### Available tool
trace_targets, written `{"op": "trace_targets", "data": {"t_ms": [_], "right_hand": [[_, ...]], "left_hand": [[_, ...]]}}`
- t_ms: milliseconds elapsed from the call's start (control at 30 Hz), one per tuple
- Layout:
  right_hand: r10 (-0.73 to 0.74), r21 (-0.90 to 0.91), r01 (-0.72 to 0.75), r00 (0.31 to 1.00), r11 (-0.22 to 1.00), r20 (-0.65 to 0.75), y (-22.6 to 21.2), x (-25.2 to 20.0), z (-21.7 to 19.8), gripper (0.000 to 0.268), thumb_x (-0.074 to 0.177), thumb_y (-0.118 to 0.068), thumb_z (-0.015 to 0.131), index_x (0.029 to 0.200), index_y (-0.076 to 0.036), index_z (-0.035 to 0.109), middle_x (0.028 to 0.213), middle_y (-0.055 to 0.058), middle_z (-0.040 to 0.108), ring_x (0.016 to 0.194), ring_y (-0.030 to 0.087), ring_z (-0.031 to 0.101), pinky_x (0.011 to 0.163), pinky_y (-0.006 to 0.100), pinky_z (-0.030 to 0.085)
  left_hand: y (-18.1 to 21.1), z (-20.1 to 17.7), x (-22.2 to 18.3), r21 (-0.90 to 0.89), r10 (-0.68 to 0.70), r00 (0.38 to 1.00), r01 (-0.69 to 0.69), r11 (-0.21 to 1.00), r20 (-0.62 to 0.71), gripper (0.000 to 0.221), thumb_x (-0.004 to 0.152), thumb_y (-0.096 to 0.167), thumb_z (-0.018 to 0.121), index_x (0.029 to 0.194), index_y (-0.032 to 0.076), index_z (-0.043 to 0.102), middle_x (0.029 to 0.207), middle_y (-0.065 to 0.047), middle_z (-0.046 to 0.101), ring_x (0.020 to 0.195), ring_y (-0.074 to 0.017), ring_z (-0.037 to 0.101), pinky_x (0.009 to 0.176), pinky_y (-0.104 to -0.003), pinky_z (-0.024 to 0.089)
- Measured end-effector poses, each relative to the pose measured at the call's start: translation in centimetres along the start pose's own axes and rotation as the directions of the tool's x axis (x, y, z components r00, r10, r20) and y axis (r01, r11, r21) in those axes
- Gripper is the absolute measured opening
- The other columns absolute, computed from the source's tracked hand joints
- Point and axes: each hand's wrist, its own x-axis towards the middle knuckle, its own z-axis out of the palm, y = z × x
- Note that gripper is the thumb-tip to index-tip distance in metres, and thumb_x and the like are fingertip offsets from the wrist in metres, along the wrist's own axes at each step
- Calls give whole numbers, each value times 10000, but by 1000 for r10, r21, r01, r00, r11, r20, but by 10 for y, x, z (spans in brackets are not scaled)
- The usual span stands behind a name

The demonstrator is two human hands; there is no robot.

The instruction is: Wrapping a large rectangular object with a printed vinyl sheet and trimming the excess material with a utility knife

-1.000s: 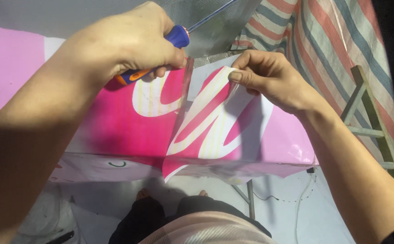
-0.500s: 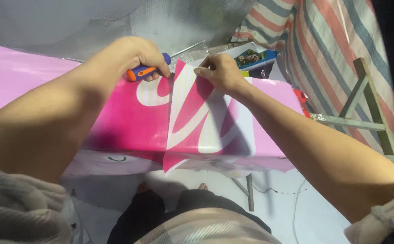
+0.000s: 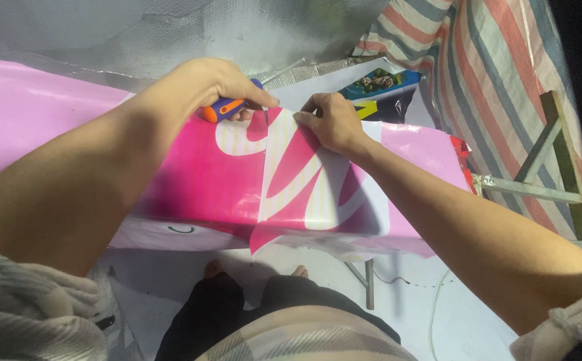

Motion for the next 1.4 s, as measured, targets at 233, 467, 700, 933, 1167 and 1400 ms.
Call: {"op": "trace_targets", "data": {"t_ms": [233,467,700,933,1167,1400], "right_hand": [[20,27,-19,999,999,-42,1,-3,4,182,857,-426,764,881,-247,790,807,-2,724,774,209,649,679,392,473],[-261,-39,258,949,965,-174,-34,-51,5,254,862,-243,669,1116,-226,668,861,140,731,801,400,686,690,497,468],[-327,-177,308,940,935,-94,-70,-88,12,266,1009,-358,555,1118,-156,690,832,133,661,792,410,629,572,564,472],[-274,-169,275,961,947,30,-74,-87,3,317,1040,-405,473,1033,-151,662,866,124,664,863,385,661,647,546,496],[-273,-229,282,960,932,69,-66,-77,5,320,1029,-439,450,1013,-189,650,900,135,722,827,424,666,671,544,491],[-464,-211,486,873,848,146,-45,-72,-4,458,1063,-500,445,1220,-141,681,904,234,748,928,471,733,812,598,578]], "left_hand": [[7,6,6,56,-112,993,110,992,32,288,838,180,894,874,85,624,688,-51,599,574,-99,554,540,-237,533],[4,10,32,189,-141,989,129,973,52,280,864,239,864,861,68,642,673,-64,618,575,-128,597,508,-258,515],[21,21,-20,607,-7,1000,24,794,-30,250,805,131,730,584,102,616,574,-20,619,496,-136,547,500,-322,427],[7,-3,-82,178,402,752,-365,914,-522,185,816,314,844,918,220,720,567,4,671,424,-94,606,454,-304,502],[-119,81,-227,-407,173,530,-788,462,-830,309,913,249,776,738,216,523,625,58,536,523,-36,466,506,-195,371],[-225,267,-99,-839,-528,702,-543,39,-479,192,838,71,747,987,25,634,737,-103,683,597,-160,695,567,-257,620]]}}
